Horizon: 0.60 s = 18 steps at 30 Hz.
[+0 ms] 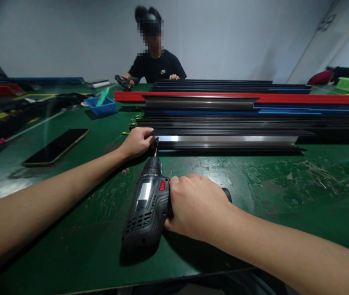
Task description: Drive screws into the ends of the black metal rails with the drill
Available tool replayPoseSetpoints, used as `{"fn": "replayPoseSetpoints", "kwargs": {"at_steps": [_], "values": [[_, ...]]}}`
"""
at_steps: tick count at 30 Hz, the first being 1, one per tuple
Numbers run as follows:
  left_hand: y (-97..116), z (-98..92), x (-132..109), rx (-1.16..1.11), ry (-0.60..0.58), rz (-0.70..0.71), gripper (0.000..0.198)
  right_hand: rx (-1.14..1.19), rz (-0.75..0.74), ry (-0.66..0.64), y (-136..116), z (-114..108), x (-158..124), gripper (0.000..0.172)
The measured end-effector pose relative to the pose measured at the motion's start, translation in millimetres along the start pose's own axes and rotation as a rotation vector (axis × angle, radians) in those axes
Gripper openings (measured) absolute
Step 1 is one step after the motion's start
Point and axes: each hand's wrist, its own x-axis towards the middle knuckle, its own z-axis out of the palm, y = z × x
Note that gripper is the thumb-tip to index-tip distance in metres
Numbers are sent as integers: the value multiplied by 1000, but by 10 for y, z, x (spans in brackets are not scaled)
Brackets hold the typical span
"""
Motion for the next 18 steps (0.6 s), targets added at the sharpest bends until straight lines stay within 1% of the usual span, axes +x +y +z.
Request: {"fn": "replayPoseSetpoints", "kwargs": {"at_steps": [7, 14, 18], "values": [[-20, 3, 4, 10, -11, 12, 25, -6, -5, -29, 8, -10, 8, 30], [-18, 1, 1, 28, -11, 2, 24, -4, -2, -8, 12, 15, 7, 28], [-23, 1, 1, 24, -12, 0, 24, -5, 6, -22, 9, 3, 8, 28]]}}
